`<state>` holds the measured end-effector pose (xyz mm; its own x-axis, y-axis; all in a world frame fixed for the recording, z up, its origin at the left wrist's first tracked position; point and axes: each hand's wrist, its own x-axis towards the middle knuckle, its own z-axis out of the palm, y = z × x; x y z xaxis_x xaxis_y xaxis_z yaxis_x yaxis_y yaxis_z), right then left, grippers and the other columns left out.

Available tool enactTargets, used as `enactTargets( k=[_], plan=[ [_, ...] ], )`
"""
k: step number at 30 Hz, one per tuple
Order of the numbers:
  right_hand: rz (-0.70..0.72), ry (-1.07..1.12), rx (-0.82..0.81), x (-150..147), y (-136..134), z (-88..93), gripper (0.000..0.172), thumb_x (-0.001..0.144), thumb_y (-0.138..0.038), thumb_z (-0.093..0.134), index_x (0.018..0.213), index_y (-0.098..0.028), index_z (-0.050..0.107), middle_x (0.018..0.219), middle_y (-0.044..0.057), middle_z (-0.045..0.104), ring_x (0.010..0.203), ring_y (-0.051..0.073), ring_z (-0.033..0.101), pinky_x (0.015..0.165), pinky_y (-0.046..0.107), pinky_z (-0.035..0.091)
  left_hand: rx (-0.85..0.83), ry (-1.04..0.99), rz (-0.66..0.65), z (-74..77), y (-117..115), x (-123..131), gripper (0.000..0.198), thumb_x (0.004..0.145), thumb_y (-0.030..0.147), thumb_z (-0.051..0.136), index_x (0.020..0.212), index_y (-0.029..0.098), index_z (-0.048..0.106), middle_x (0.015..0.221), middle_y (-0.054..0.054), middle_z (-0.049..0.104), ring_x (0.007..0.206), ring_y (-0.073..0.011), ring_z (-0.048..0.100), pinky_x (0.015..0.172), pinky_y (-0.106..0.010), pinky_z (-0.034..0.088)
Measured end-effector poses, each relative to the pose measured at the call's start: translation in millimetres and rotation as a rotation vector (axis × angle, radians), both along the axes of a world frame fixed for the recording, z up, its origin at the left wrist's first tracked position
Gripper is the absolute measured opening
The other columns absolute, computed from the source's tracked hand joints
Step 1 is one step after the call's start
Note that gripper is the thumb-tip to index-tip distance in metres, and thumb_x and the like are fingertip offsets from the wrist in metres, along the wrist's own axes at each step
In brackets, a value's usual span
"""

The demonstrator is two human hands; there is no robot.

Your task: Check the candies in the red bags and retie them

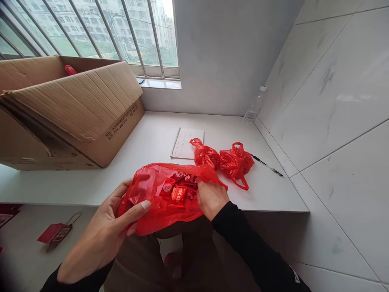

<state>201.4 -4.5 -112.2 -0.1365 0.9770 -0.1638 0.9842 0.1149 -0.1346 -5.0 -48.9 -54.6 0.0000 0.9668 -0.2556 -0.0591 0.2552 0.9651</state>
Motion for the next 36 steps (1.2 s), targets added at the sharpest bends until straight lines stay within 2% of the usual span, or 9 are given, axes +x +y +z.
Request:
enactTargets(
  k=[5,8,11,14,17,21,26,31,36],
  plan=[
    [-0.009,0.135,0.097,1,-19,20.1,0.036,0.098,-0.027,0.038,0.129,-0.027,0.057,0.084,0.003,0.074,0.079,0.025,0.072,0.061,0.032,0.039,0.079,0.031,-0.042,-3.8,1,-10,0.058,0.075,0.034,0.078,0.128,0.032,0.055,0.085,0.003,0.063,0.054,-0.0069,0.049,0.054,-0.018,0.047],
    [0.000,0.271,0.207,3,-23,26.0,0.036,0.100,-0.028,0.039,0.134,-0.028,0.052,0.102,0.001,0.074,0.094,0.021,0.070,0.067,0.029,0.043,0.110,0.029,-0.068,-5.1,5,-15,0.061,0.078,0.035,0.076,0.133,0.033,0.053,0.107,-0.002,0.068,0.080,-0.0161,0.065,0.074,-0.024,0.056],
    [0.054,0.180,0.175,3,-17,18.6,0.035,0.097,-0.023,0.041,0.129,-0.025,0.058,0.107,0.005,0.071,0.092,0.023,0.070,0.064,0.030,0.043,0.111,0.024,-0.047,-3.8,9,-14,0.061,0.080,0.038,0.074,0.136,0.033,0.052,0.124,-0.004,0.066,0.105,-0.0234,0.066,0.090,-0.029,0.055],
    [0.148,0.057,0.046,-2,-10,6.1,0.031,0.094,-0.019,0.042,0.114,-0.025,0.065,0.096,0.007,0.072,0.082,0.026,0.072,0.058,0.031,0.039,0.108,0.016,-0.014,-1.6,10,-9,0.064,0.078,0.039,0.076,0.137,0.034,0.052,0.128,-0.004,0.066,0.108,-0.0245,0.067,0.095,-0.030,0.055],
    [0.187,-0.002,-0.036,-9,-8,0.4,0.026,0.094,-0.021,0.042,0.103,-0.022,0.066,0.085,0.008,0.073,0.080,0.028,0.073,0.056,0.031,0.038,0.077,-0.021,0.010,0.3,8,-6,0.068,0.075,0.039,0.078,0.138,0.034,0.051,0.125,-0.004,0.068,0.106,-0.0259,0.068,0.091,-0.033,0.058],
    [0.125,-0.004,0.002,-14,-3,4.3,0.030,0.095,-0.021,0.039,0.115,-0.021,0.061,0.086,0.010,0.074,0.081,0.029,0.073,0.059,0.032,0.041,0.033,-0.057,0.028,3.3,5,-4,0.068,0.075,0.038,0.078,0.137,0.036,0.051,0.125,-0.005,0.068,0.108,-0.0273,0.068,0.080,-0.032,0.062],
    [0.060,-0.053,-0.057,-13,9,3.2,0.025,0.090,-0.016,0.045,0.105,-0.019,0.064,0.090,0.014,0.073,0.086,0.031,0.072,0.063,0.033,0.045,0.010,-0.054,0.048,8.5,4,4,0.070,0.075,0.040,0.077,0.140,0.036,0.050,0.127,-0.004,0.068,0.106,-0.0266,0.069,0.077,-0.030,0.062],
    [0.063,-0.036,-0.059,-15,16,-3.1,0.032,0.089,-0.016,0.047,0.117,-0.022,0.062,0.094,0.012,0.074,0.089,0.030,0.072,0.065,0.033,0.046,0.002,-0.032,0.051,8.3,4,5,0.073,0.074,0.041,0.076,0.141,0.036,0.049,0.123,-0.004,0.070,0.102,-0.0273,0.070,0.073,-0.030,0.063],
    [0.013,-0.056,-0.071,-11,10,0.0,0.022,0.091,-0.018,0.047,0.098,-0.018,0.067,0.090,0.014,0.073,0.088,0.029,0.072,0.067,0.032,0.047,0.000,-0.048,0.058,5.1,5,1,0.070,0.074,0.040,0.077,0.138,0.036,0.051,0.125,-0.005,0.068,0.101,-0.0265,0.070,0.073,-0.029,0.063]
  ],
)
